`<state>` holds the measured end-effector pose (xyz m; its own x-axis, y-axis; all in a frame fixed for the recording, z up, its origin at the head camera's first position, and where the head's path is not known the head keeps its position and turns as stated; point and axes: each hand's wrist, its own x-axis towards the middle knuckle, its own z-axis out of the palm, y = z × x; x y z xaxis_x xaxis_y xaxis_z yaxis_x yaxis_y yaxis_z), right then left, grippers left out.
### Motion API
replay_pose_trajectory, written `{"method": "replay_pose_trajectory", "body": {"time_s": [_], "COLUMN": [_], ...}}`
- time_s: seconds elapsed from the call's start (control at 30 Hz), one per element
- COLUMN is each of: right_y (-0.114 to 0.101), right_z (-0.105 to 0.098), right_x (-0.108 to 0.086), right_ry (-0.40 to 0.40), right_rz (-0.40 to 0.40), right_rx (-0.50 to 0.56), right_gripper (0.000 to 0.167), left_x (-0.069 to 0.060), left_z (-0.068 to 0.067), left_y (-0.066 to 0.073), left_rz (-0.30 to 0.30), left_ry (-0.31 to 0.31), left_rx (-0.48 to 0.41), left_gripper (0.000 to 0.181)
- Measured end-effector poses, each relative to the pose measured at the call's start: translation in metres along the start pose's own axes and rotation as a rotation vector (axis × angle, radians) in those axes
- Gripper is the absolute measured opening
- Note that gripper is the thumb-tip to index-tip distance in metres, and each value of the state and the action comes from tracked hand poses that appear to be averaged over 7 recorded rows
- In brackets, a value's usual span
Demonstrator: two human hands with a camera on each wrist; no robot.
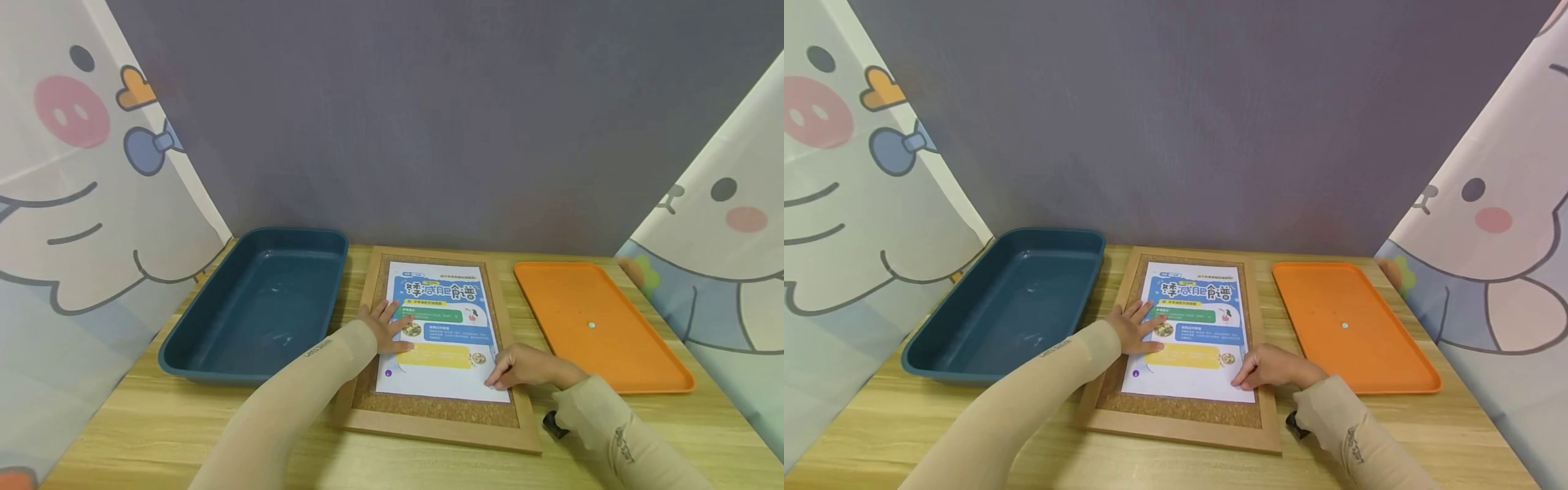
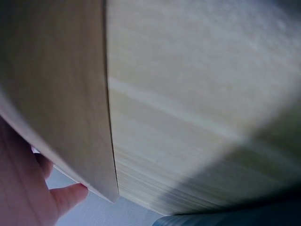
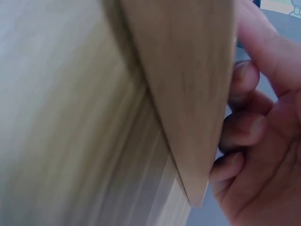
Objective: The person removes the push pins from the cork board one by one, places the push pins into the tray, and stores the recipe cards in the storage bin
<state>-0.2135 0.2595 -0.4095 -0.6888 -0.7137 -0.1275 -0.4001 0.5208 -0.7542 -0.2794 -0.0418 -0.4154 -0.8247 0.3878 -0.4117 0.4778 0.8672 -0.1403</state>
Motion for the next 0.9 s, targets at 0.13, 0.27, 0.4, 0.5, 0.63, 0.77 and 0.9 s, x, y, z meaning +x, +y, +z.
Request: {"method": "replay_pose_trajectory", "body": {"time_s": [0.13,0.27,0.4,0.5,0.63,0.77,0.9], "right_y": [-0.0019,-0.0040,-0.0060,-0.0067,-0.0071,-0.0085,-0.0102], "right_z": [0.0012,0.0016,0.0022,0.0026,0.0027,0.0022,0.0019], "right_x": [0.0023,0.0026,0.0028,0.0031,0.0035,0.0037,0.0036], "right_ry": [0.007,-0.005,-0.008,-0.003,-0.002,-0.013,-0.019], "right_rz": [0.019,0.041,0.081,0.089,0.086,0.073,0.069], "right_rx": [-0.003,0.010,0.031,0.014,-0.024,-0.043,-0.052], "right_gripper": [0.006,0.005,0.005,0.005,0.004,0.005,0.006], "left_x": [-0.0006,-0.0037,-0.0049,-0.0043,-0.0025,-0.0013,-0.0015], "left_z": [0.0003,-0.0013,-0.0021,-0.0021,-0.0018,-0.0017,-0.0024], "left_y": [0.0007,0.0017,0.0019,0.0019,0.0016,0.0013,0.0009], "left_rz": [-0.002,0.000,-0.001,-0.005,-0.009,-0.010,-0.004], "left_ry": [-0.003,-0.010,-0.010,-0.010,-0.016,-0.020,-0.019], "left_rx": [-0.002,-0.009,-0.009,-0.009,-0.007,0.001,0.006], "left_gripper": [0.075,0.075,0.074,0.073,0.074,0.074,0.074]}}
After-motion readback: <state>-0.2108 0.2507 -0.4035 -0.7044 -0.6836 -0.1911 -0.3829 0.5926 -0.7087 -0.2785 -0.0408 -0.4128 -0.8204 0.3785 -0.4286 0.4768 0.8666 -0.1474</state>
